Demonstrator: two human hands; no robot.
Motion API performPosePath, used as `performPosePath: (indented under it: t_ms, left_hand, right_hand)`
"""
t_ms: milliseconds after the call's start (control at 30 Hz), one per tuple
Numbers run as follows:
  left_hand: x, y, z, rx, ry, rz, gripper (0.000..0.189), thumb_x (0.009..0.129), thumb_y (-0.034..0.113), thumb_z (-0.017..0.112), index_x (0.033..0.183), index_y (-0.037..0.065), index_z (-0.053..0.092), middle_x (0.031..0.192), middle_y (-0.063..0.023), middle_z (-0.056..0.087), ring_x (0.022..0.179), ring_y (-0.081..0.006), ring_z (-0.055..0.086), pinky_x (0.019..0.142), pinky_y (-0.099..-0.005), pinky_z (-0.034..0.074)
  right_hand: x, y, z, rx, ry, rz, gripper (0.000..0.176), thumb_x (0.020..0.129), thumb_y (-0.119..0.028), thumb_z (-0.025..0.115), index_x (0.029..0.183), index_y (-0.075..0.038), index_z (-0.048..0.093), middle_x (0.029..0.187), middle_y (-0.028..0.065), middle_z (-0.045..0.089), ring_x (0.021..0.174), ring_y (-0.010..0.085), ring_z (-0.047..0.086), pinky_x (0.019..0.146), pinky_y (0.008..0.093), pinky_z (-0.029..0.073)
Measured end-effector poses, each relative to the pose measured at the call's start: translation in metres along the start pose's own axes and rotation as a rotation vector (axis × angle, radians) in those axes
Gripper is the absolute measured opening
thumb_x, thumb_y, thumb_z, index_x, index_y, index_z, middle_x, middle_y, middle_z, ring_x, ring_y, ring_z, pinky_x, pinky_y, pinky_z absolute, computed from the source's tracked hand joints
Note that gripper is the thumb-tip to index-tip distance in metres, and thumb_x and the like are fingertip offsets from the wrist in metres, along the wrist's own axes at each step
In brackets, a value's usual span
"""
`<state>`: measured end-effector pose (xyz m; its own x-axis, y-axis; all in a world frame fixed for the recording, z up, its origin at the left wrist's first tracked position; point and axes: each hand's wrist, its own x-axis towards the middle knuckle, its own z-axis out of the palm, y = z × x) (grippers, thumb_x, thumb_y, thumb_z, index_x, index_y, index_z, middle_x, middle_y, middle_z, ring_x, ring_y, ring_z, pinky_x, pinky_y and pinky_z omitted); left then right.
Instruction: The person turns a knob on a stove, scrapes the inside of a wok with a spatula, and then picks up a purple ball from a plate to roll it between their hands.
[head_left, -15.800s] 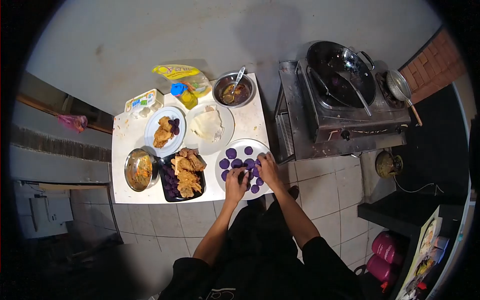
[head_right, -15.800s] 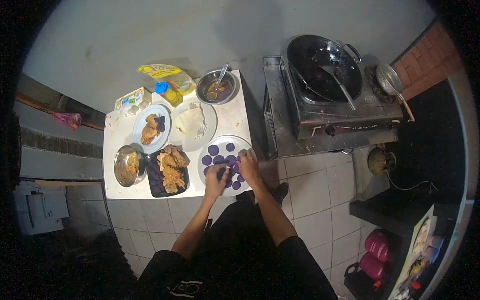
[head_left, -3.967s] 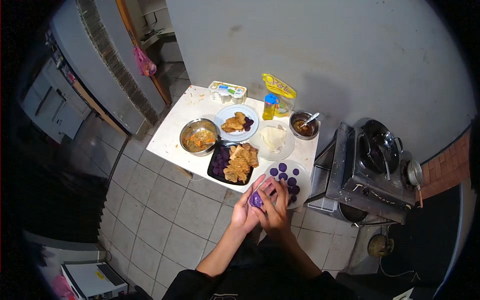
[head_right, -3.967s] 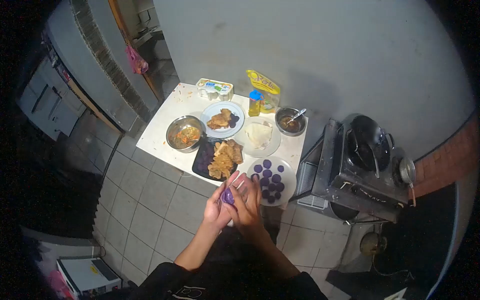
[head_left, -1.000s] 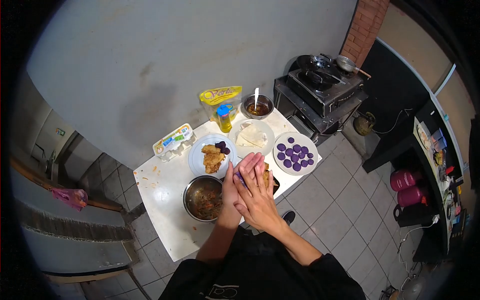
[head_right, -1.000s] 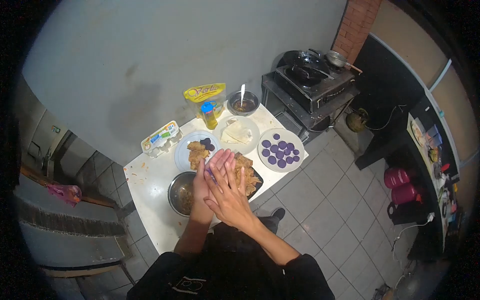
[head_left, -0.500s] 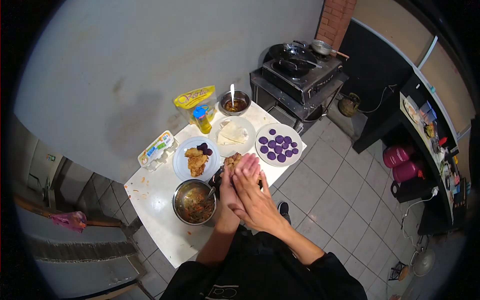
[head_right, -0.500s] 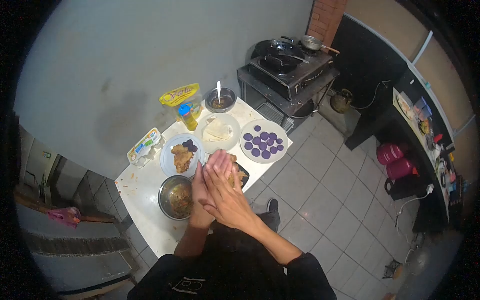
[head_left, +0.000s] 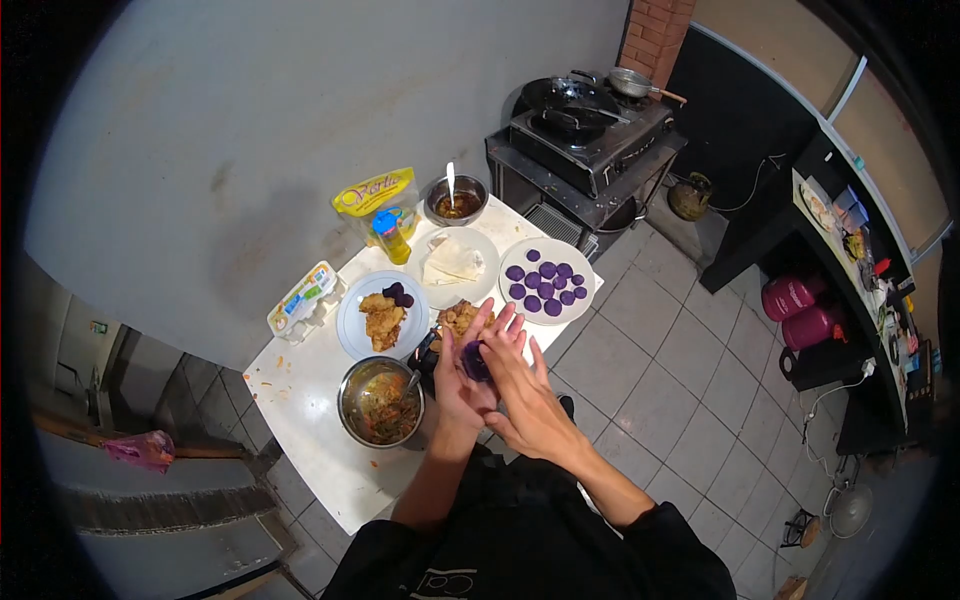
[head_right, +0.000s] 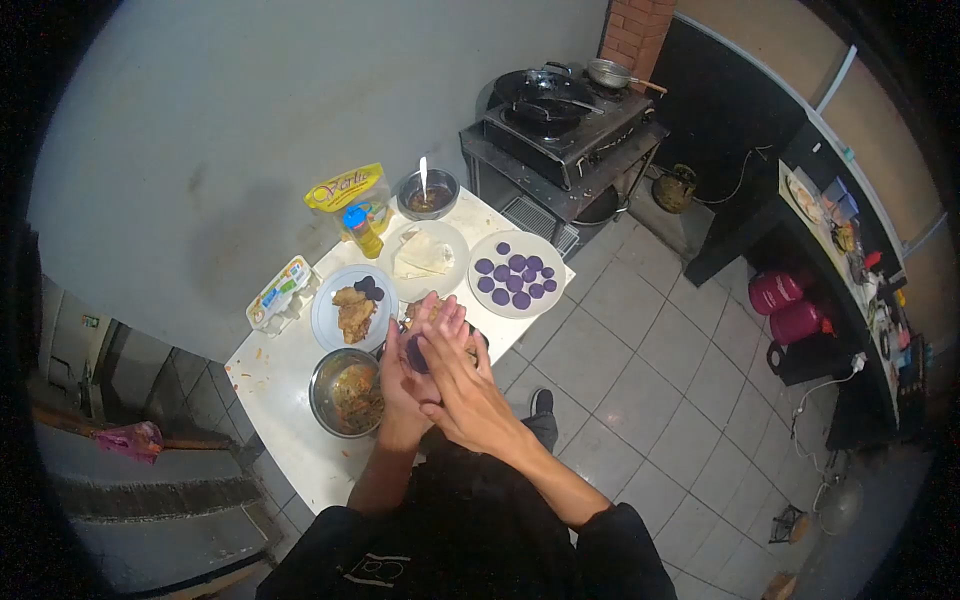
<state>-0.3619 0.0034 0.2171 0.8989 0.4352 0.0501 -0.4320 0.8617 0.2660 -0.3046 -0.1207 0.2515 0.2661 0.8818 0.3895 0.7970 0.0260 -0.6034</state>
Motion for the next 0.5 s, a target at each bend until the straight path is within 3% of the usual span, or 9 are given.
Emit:
performPosePath:
  t_ms: [67, 133, 267, 367, 400, 500]
  left_hand:
    - [-0.001, 0.002, 0.001, -0.052, 0.004, -0.013, 0.073, 0.106, 0.053, 0.026, 0.156, 0.001, 0.023, 0.159, -0.0217, 0.030, 0.148, -0.0323, 0.028, 0.124, -0.0457, 0.019]
    - [-0.002, 0.001, 0.004, -0.065, 0.033, -0.026, 0.076, 0.105, 0.056, 0.025, 0.156, 0.001, 0.023, 0.158, -0.0222, 0.031, 0.148, -0.0334, 0.028, 0.123, -0.0475, 0.021]
    - [-0.002, -0.014, 0.008, 0.158, 0.009, -0.033, 0.081, 0.103, 0.063, 0.022, 0.156, 0.002, 0.027, 0.158, -0.0210, 0.032, 0.147, -0.0320, 0.031, 0.122, -0.0449, 0.020]
    - [-0.004, -0.028, 0.000, 0.396, 0.127, 0.012, 0.080, 0.104, 0.063, 0.020, 0.156, 0.002, 0.026, 0.156, -0.0203, 0.034, 0.145, -0.0315, 0.033, 0.122, -0.0443, 0.021]
    - [-0.004, -0.031, -0.006, 0.377, 0.120, 0.016, 0.081, 0.104, 0.063, 0.020, 0.157, 0.002, 0.023, 0.160, -0.0201, 0.026, 0.148, -0.0312, 0.028, 0.122, -0.0446, 0.018]
    - [-0.006, -0.046, -0.010, 0.594, 0.205, 0.027, 0.079, 0.104, 0.064, 0.022, 0.158, 0.006, 0.023, 0.158, -0.0176, 0.029, 0.143, -0.0275, 0.032, 0.120, -0.0435, 0.021]
  right_hand:
    - [-0.003, 0.001, -0.009, -0.024, 0.049, -0.009, 0.080, 0.088, -0.024, 0.067, 0.152, 0.006, 0.029, 0.158, 0.0267, 0.028, 0.149, 0.0405, 0.026, 0.119, 0.0615, 0.011]
    - [-0.004, 0.002, -0.010, 0.004, 0.128, 0.014, 0.073, 0.094, -0.026, 0.061, 0.152, 0.005, 0.030, 0.158, 0.0274, 0.029, 0.148, 0.0409, 0.028, 0.120, 0.0583, 0.011]
    - [-0.009, 0.005, 0.004, 0.020, 0.083, 0.078, 0.065, 0.097, -0.020, 0.056, 0.152, 0.005, 0.030, 0.156, 0.0283, 0.032, 0.147, 0.0407, 0.030, 0.121, 0.0551, 0.012]
    - [-0.014, 0.013, 0.022, 0.058, 0.092, 0.145, 0.068, 0.095, -0.015, 0.058, 0.152, 0.005, 0.028, 0.159, 0.0259, 0.027, 0.149, 0.0393, 0.026, 0.120, 0.0574, 0.014]
    - [-0.017, 0.020, 0.028, 0.113, 0.163, 0.165, 0.061, 0.096, -0.013, 0.057, 0.149, 0.007, 0.034, 0.153, 0.0282, 0.037, 0.145, 0.0423, 0.033, 0.120, 0.0547, 0.021]
    - [-0.023, 0.023, 0.035, 0.453, 0.316, 0.402, 0.050, 0.099, -0.013, 0.056, 0.143, 0.009, 0.043, 0.143, 0.0291, 0.050, 0.138, 0.0410, 0.045, 0.116, 0.0481, 0.032]
